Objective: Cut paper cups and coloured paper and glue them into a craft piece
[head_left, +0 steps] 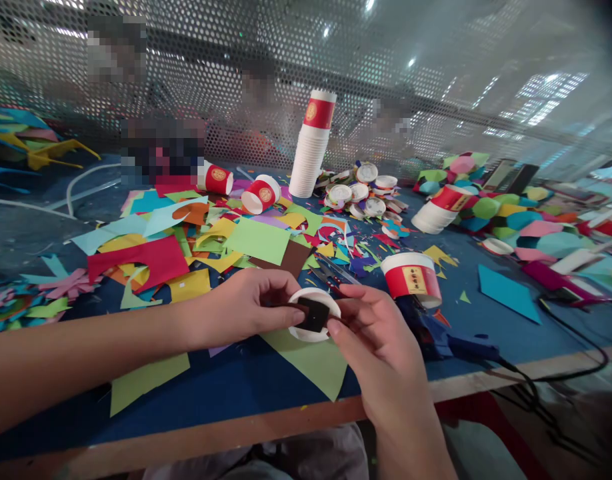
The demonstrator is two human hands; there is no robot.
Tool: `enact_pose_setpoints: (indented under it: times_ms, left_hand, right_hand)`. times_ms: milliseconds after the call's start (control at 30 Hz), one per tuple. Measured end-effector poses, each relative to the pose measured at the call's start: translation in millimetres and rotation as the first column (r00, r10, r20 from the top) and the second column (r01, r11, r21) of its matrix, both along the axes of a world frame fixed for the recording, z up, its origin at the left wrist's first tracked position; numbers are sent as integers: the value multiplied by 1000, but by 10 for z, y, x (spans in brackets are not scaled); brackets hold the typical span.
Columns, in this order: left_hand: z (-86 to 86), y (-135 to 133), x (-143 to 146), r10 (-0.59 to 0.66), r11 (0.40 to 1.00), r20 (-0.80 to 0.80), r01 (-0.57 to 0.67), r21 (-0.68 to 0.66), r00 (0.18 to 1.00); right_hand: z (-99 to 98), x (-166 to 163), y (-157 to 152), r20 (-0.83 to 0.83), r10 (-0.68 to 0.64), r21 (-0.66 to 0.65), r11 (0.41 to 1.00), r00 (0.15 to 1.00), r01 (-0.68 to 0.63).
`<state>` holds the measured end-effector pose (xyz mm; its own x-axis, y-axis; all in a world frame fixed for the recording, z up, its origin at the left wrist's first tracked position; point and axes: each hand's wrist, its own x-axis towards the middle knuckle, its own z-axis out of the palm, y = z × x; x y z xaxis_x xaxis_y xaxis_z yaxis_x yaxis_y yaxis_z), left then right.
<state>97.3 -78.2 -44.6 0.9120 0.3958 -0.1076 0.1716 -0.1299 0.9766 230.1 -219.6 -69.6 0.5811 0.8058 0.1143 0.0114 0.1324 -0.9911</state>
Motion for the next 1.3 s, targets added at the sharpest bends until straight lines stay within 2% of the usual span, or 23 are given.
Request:
enact_pose_setpoints:
  times_ms: [233,500,833,1000,1133,1300]
  left_hand:
    - [-2,-19,0,63,991,-49,-68,-114,997]
    - [-19,-3,4,42,967,-43,-51,-251,998]
    - [-7,13,-12,8,987,-24,-12,-161,1000]
    - [-36,46,-25,46,977,61,-33,-208,997]
    - [-37,123,-42,36,983,64,-24,-185,997]
    - [-33,167,-56,33,985,46,-24,-172,998]
  right_hand:
    - [69,-29,-25,-151,55,-10,998,987,-57]
    - [66,14,-34,-200,106,2,994,974,-108]
    - [47,8,-32,-196,65,6,998,978,-65]
    - [27,20,-35,-217,55,22,998,975,-51]
    - [16,37,-37,-217,47,7,999,975,-47]
    - [-42,96,-52,-242,116,48,993,963,-107]
